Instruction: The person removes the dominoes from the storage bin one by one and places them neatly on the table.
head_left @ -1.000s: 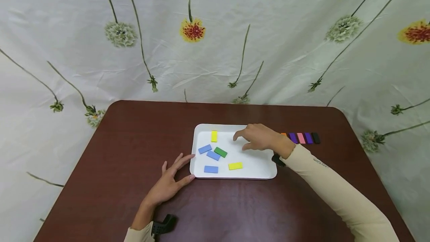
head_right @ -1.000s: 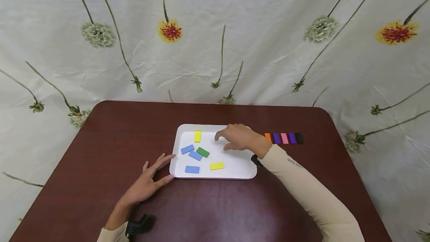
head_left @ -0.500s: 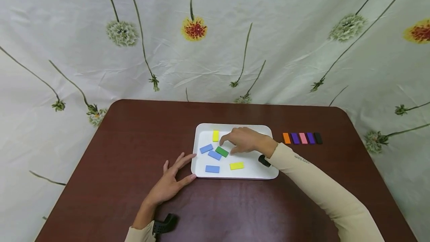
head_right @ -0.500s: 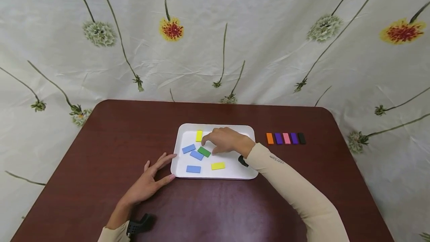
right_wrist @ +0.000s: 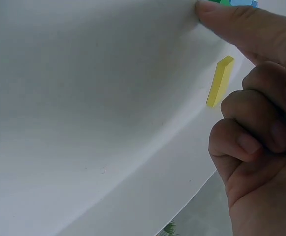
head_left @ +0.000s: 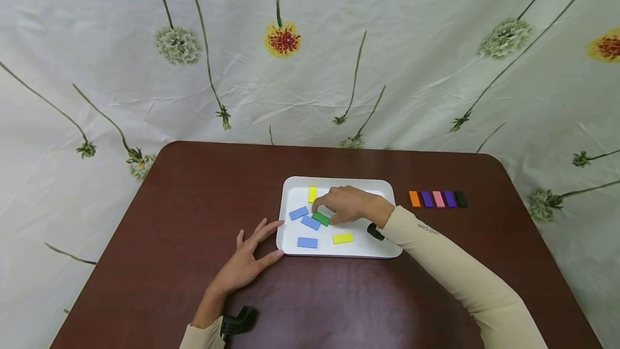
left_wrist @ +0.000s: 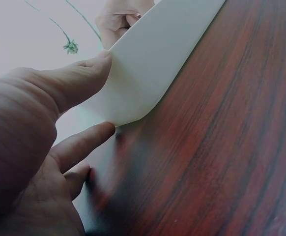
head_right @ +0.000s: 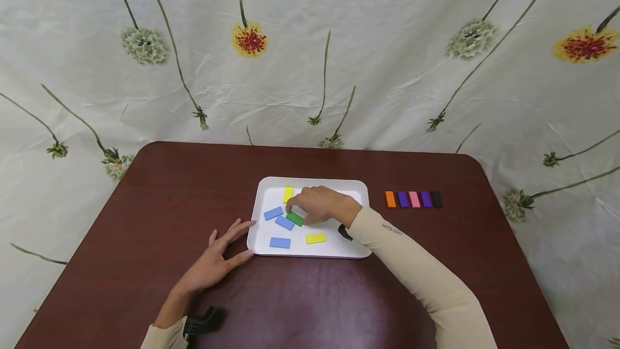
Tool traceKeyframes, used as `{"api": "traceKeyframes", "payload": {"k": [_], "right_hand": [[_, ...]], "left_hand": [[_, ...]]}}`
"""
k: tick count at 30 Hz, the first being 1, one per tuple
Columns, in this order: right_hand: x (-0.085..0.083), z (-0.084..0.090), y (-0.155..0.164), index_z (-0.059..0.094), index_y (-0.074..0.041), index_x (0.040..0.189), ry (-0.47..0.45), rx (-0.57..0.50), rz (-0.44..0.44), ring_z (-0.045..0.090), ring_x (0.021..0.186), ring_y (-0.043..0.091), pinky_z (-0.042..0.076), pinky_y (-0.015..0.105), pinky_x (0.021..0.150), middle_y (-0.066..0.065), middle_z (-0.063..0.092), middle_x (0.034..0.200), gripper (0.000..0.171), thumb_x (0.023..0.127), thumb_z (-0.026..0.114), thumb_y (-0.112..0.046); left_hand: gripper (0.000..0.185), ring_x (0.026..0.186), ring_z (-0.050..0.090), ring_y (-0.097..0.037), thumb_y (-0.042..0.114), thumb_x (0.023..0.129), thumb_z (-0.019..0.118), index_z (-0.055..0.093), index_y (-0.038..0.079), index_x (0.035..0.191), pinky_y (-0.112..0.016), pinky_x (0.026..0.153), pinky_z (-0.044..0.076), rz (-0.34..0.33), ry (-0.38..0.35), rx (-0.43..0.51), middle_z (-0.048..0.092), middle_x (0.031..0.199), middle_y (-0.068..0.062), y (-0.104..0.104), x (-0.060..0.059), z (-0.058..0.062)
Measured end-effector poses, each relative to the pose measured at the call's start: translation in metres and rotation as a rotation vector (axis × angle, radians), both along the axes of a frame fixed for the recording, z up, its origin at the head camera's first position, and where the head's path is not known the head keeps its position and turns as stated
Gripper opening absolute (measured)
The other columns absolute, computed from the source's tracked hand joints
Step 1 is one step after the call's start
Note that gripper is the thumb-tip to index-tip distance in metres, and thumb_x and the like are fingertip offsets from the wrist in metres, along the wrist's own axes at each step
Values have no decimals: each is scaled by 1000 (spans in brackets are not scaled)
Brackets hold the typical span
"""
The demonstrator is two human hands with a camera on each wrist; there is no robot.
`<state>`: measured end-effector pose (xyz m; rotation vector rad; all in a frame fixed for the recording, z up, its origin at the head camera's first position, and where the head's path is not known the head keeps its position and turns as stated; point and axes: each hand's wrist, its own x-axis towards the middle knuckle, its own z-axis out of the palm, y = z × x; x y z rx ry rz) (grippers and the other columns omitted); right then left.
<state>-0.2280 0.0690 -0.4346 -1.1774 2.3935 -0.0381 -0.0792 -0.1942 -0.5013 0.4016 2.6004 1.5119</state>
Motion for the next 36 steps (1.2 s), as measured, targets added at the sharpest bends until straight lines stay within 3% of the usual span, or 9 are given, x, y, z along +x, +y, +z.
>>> {"api": "traceKeyframes", "payload": {"k": [11, 18, 23, 36], "right_hand": [[-1, 0, 4, 63, -27, 127, 42, 0, -1, 49, 82, 13, 42, 29, 74, -6, 52, 78, 42, 87, 76, -27], [-2, 5, 9, 62, -28, 128, 20, -24, -71, 50, 83, 14, 43, 30, 75, -4, 55, 80, 44, 87, 76, -29], [-7, 12, 20, 63, -28, 128, 9, -77, -116, 50, 76, 12, 42, 27, 66, -4, 56, 78, 45, 86, 78, -30], [-9, 21, 54, 62, -22, 126, 10, -186, -187, 44, 65, 11, 37, 26, 59, -2, 52, 72, 45, 85, 80, -27]], "left_hand": [[62, 153, 17, -39, 31, 93, 72, 46, 28, 150, -72, 110, -13, 5, -6, -7, 43, 157, -7, 0, 1, 1], [62, 154, 17, -39, 32, 93, 72, 46, 30, 150, -72, 110, -13, 8, -6, -10, 44, 157, -5, -1, 1, 0], [63, 154, 17, -39, 31, 93, 72, 46, 30, 150, -72, 110, -13, 6, -3, -8, 44, 157, -5, 0, 1, 0], [63, 153, 18, -41, 29, 93, 73, 47, 21, 150, -72, 110, -13, 4, 7, -4, 43, 156, -11, 1, 0, -1]]}}
